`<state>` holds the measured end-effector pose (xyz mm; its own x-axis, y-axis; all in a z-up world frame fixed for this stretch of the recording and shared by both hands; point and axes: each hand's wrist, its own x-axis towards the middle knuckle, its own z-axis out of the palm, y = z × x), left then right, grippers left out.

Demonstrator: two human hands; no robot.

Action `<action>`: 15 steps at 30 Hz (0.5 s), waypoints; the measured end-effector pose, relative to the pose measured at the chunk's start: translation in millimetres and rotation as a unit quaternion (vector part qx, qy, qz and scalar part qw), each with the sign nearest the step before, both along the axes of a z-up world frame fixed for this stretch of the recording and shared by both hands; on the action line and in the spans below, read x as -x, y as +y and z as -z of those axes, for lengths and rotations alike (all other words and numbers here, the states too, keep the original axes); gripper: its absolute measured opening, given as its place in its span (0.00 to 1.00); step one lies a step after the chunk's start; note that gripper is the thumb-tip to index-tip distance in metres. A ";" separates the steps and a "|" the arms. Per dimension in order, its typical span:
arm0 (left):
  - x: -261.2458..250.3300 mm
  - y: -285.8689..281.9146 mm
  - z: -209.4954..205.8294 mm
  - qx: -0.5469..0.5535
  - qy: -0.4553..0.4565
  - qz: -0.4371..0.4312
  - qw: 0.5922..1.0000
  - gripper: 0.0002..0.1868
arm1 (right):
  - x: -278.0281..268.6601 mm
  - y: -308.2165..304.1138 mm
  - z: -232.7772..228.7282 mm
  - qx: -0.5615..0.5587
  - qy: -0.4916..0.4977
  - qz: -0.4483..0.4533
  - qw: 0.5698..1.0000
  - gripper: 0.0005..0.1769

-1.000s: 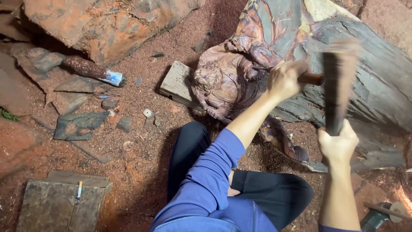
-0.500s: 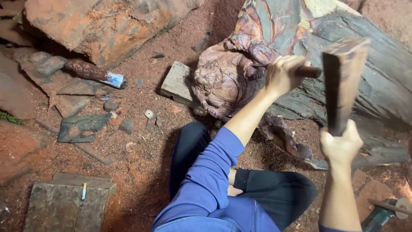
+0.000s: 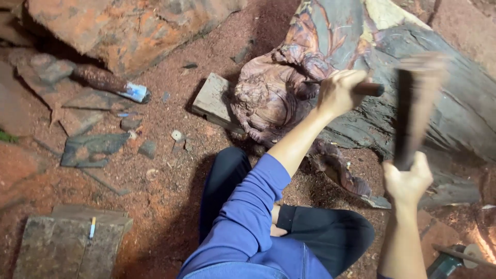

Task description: Carving a detailed wooden sculpture using a hand chisel and a wooden mallet.

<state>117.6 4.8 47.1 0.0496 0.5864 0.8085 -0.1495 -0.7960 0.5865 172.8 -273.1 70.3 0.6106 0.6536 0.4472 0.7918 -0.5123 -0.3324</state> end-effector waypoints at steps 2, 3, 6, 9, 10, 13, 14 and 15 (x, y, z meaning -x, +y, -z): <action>-4.5 0.6 6.0 -0.013 0.029 0.001 1.000 0.10 | -8.8 -11.6 3.2 -0.184 0.020 -0.124 0.975 0.14; -12.6 -2.7 16.3 -0.012 0.033 0.005 0.999 0.10 | -2.0 -9.0 -1.6 -0.183 0.024 -0.119 0.975 0.14; -20.1 -0.4 22.4 -0.034 0.044 -0.013 0.998 0.12 | 5.2 8.1 -5.1 -0.367 0.059 -0.231 0.899 0.12; -10.2 -3.1 16.7 -0.041 0.028 0.010 0.999 0.14 | 1.2 6.9 20.6 -0.229 -0.023 -0.167 0.959 0.16; -11.5 -2.5 22.1 -0.031 0.042 0.019 0.998 0.12 | 4.8 3.7 21.8 -0.106 -0.012 -0.071 0.992 0.12; 8.0 5.0 -2.2 -0.049 -0.041 -0.028 0.998 0.20 | 17.7 -17.8 34.3 -0.032 0.046 -0.001 0.998 0.14; 20.2 3.1 -11.4 -0.072 -0.132 -0.076 0.986 0.31 | 28.1 -32.9 44.1 -0.078 0.099 -0.022 0.992 0.14; 5.6 -0.3 12.1 -0.070 -0.129 -0.071 0.987 0.31 | 31.9 -45.7 65.1 -0.078 0.101 -0.016 0.992 0.14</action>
